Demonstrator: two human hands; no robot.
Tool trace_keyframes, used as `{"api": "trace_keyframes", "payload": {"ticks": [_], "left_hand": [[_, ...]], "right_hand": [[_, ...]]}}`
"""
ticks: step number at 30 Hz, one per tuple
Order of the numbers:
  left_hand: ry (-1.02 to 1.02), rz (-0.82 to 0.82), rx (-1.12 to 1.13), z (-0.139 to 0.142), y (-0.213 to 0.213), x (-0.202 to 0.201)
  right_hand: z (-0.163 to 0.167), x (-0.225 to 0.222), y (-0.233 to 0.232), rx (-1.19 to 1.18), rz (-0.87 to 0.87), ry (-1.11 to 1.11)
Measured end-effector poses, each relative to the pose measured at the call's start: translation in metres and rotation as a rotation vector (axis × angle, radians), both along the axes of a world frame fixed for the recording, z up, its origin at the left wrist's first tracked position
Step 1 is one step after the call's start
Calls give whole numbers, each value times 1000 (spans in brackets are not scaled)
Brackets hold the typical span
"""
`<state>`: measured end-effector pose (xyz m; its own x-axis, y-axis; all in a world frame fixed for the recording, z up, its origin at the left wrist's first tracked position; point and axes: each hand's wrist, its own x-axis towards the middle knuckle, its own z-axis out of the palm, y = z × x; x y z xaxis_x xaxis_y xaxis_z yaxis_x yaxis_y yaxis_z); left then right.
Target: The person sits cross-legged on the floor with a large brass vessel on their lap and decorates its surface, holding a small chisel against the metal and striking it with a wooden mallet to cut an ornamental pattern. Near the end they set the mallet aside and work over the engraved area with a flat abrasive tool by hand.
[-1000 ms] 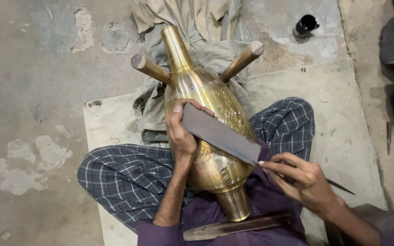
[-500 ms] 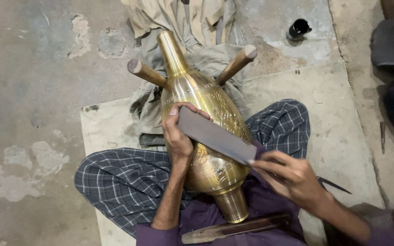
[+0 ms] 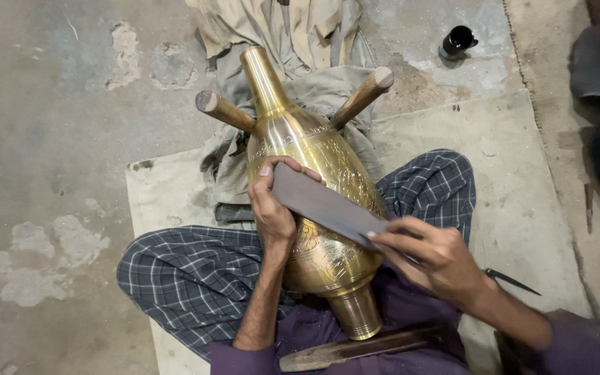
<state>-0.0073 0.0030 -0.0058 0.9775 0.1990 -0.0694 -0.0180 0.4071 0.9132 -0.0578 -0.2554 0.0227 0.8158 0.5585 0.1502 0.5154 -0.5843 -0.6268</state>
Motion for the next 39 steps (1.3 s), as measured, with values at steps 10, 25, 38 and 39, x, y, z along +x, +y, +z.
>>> {"api": "trace_keyframes", "payload": {"ticks": [10,25,38,39], "left_hand": [[-26,-7,83,0,0,-2],[-28,-7,51,0,1,-1],[-6,-3,10,-1,1,-1],[0,3,2,-1,1,-1]], "right_hand": [[18,-15,-11,-40,-58,31],[0,-4,-3,-17,-12,13],[-4,-4,0,-9,1,-8],[-5,0,3,-14,10,-8]]}}
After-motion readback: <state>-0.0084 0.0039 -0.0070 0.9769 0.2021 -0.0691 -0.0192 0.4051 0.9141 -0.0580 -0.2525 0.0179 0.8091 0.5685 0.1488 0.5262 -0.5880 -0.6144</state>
